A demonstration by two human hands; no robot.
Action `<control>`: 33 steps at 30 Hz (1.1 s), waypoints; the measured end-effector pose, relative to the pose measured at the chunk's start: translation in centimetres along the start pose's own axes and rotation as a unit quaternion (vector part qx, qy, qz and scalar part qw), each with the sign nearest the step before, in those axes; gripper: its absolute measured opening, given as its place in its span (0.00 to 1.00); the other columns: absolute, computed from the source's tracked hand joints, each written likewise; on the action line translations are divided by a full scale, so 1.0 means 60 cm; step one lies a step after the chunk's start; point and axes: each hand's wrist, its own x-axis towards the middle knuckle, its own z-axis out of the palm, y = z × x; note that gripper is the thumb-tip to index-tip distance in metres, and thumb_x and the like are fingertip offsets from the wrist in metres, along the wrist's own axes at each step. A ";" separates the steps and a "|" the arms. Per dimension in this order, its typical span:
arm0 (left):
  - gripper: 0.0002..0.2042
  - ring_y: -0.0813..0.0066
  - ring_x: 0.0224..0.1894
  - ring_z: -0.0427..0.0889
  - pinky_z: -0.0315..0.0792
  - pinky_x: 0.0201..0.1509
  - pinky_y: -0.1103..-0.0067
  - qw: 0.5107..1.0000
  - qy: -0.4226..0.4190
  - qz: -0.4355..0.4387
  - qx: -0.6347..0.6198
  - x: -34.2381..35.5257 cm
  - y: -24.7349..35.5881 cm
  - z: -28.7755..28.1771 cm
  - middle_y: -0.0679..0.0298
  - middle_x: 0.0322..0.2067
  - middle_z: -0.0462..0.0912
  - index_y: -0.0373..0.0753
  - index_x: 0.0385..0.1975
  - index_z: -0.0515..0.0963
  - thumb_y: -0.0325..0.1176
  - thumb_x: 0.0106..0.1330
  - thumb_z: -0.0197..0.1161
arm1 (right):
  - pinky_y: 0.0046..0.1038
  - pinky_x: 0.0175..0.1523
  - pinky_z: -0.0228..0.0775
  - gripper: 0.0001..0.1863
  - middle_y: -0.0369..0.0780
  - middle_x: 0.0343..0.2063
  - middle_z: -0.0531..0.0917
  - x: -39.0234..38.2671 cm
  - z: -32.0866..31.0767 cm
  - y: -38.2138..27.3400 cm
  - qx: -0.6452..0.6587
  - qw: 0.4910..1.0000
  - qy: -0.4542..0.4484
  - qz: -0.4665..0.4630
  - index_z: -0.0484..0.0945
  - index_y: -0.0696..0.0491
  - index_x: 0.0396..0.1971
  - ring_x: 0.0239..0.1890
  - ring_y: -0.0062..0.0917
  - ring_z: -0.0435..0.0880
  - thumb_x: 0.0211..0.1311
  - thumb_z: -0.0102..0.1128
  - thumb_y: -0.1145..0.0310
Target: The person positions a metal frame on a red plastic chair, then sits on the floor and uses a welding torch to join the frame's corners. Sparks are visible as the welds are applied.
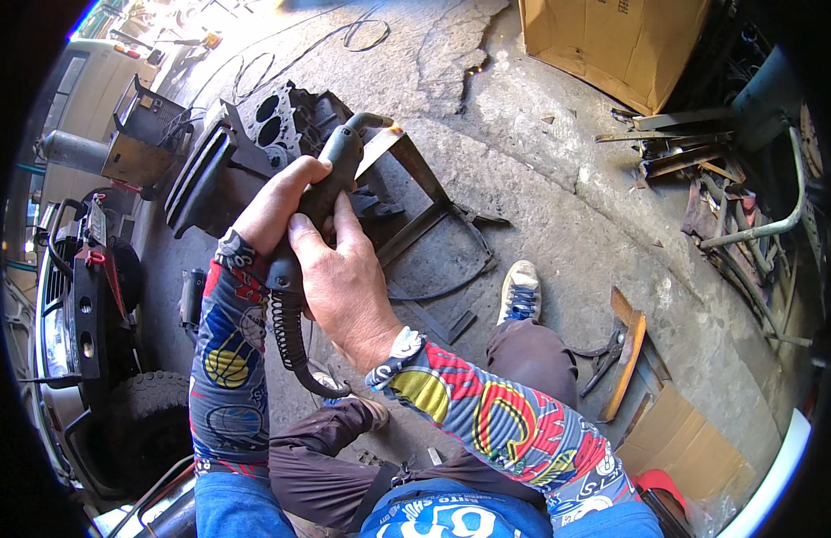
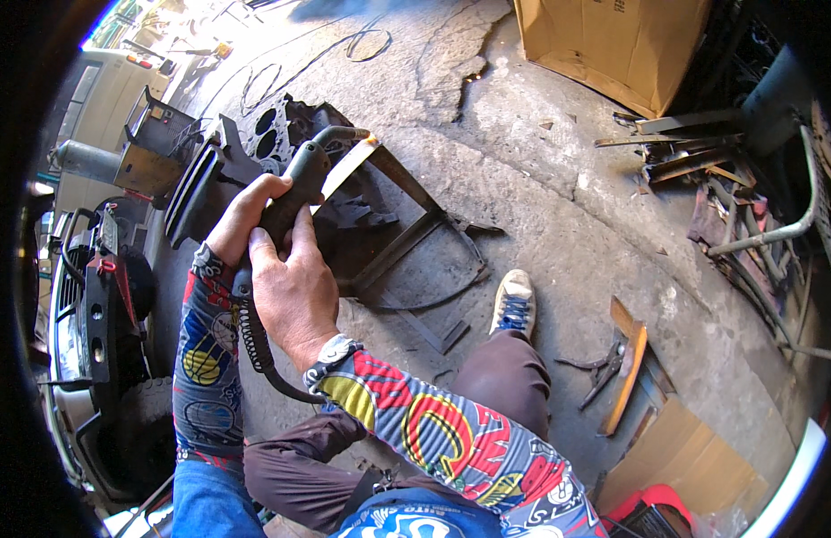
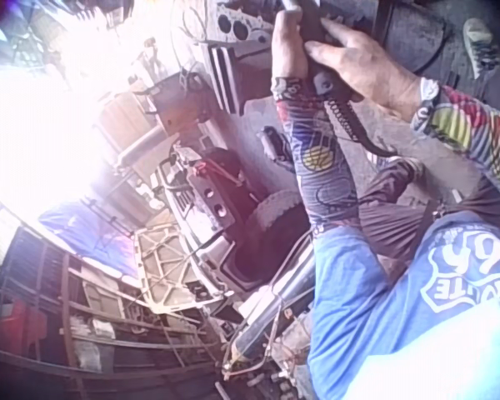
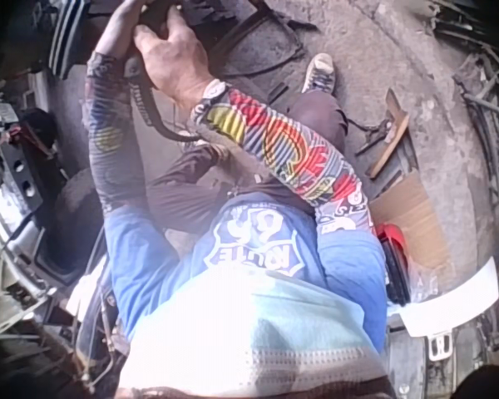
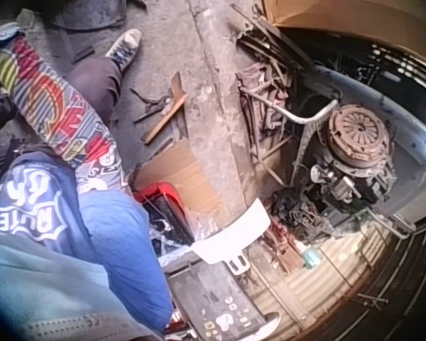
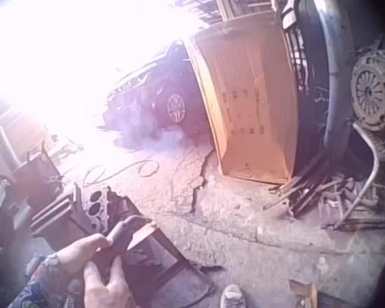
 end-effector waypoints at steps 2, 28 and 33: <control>0.21 0.75 0.26 0.78 0.74 0.32 0.79 1.000 -0.007 0.023 0.012 0.003 0.000 -0.001 0.63 0.31 0.82 0.37 0.45 0.81 0.50 0.66 0.62 | 0.28 0.55 0.76 0.34 0.46 0.54 0.81 0.000 -0.002 -0.001 -0.006 1.000 -0.005 -0.001 0.58 0.58 0.73 0.52 0.29 0.82 0.75 0.54 0.57; 0.23 0.76 0.28 0.79 0.76 0.36 0.79 0.999 -0.014 -0.030 -0.010 -0.002 0.005 -0.001 0.62 0.34 0.83 0.35 0.48 0.82 0.50 0.67 0.62 | 0.36 0.66 0.72 0.44 0.55 0.59 0.80 -0.004 -0.006 -0.003 -0.075 0.997 -0.004 -0.015 0.52 0.60 0.76 0.60 0.45 0.82 0.73 0.54 0.47; 0.24 0.77 0.27 0.78 0.75 0.35 0.80 1.000 -0.012 0.000 0.003 -0.014 0.006 0.005 0.62 0.33 0.83 0.35 0.49 0.82 0.51 0.67 0.60 | 0.36 0.66 0.71 0.44 0.55 0.59 0.81 -0.003 -0.007 -0.002 -0.076 0.997 -0.023 -0.014 0.51 0.59 0.77 0.60 0.45 0.82 0.73 0.54 0.47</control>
